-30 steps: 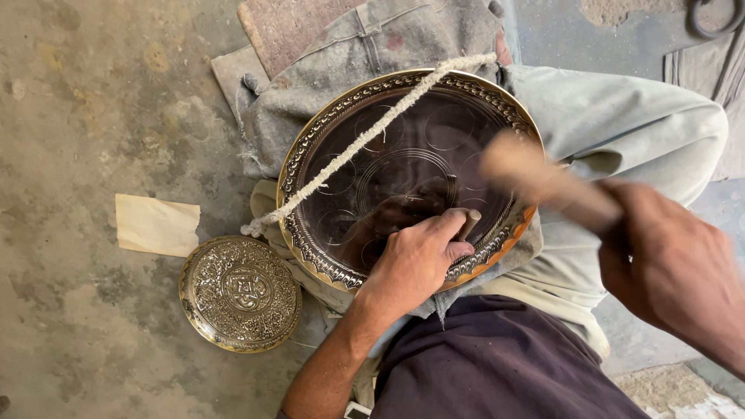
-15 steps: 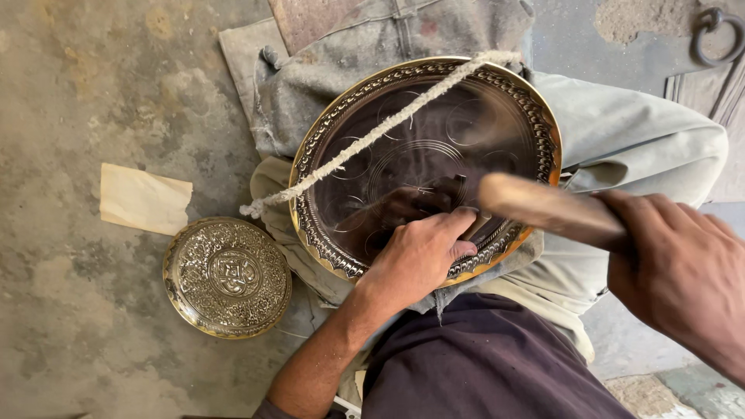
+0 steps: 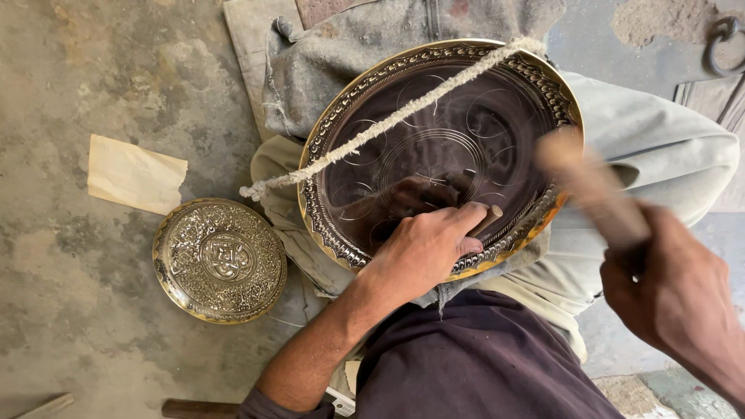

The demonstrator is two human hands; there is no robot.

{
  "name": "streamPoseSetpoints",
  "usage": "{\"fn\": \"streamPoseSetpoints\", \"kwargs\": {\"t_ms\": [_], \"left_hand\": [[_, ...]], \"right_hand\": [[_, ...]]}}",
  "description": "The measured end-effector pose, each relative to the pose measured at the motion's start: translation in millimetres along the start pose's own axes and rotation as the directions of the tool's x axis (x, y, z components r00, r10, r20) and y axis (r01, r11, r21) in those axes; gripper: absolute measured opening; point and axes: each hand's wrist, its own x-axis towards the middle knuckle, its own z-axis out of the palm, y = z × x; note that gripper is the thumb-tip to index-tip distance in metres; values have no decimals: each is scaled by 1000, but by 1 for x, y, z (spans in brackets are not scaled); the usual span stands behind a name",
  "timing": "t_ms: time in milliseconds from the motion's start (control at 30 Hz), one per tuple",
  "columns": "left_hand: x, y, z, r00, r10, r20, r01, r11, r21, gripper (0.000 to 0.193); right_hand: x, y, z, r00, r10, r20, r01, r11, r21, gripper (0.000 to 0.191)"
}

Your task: The person sits on the floor with a large brass tray on their lap, holding a small punch against the tray surface with one hand and striking it with a wooden mallet in the other to emboss decorative patterns. They reposition the punch repeatedly across the tray and rotate the tray near the end, with a second engraved brass plate lying beside them.

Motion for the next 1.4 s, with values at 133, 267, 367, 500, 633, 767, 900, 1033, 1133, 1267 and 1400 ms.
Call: {"fn": "streamPoseSetpoints", "kwargs": {"t_ms": [133,267,367,500,633,767,900,1033,1133,1267,1400], "left_hand": [[2,-1,-1,1000,10,0,-10,1000,-21,34],[1,0,0,999,-24,37,25,999,-41,35],[-1,0,-1,1000,8,19,-8,1000,-10,36],[-1,-1,-4,1000,15,19,-14,999,-29,37],[0,1,-5,995,-50,86,45,997,57,34],[1,6,-8,998,-10,60,9,1000,22,36],[-5,11,-20,997,65,-27,-64,996,59,32],[-51,17,-35,935,-101,-341,-27,936,-350,24],[-87,17,-34,708,-174,-684,56,980,-192,18],[-112,8,-20,484,-351,-801,199,936,-290,21],[-112,-5,-9,569,-532,-628,324,846,-423,26]], "right_hand": [[1,0,-1,967,-247,-62,237,962,-132,58],[2,0,-6,948,-303,-94,295,952,-84,57],[0,-2,-7,964,-266,-27,258,952,-163,55],[0,-4,-7,983,-184,-6,184,983,12,57],[1,-3,-8,960,-279,-26,274,954,-121,54],[-7,3,-1,981,-183,-63,180,983,-43,51],[-14,30,17,957,-282,-67,273,955,-113,51],[-9,71,59,968,66,-242,147,635,758,40],[4,100,95,928,294,-227,-12,634,773,36],[22,110,142,923,354,-153,-58,520,852,32],[22,120,143,937,323,-133,-63,530,846,28]]}}
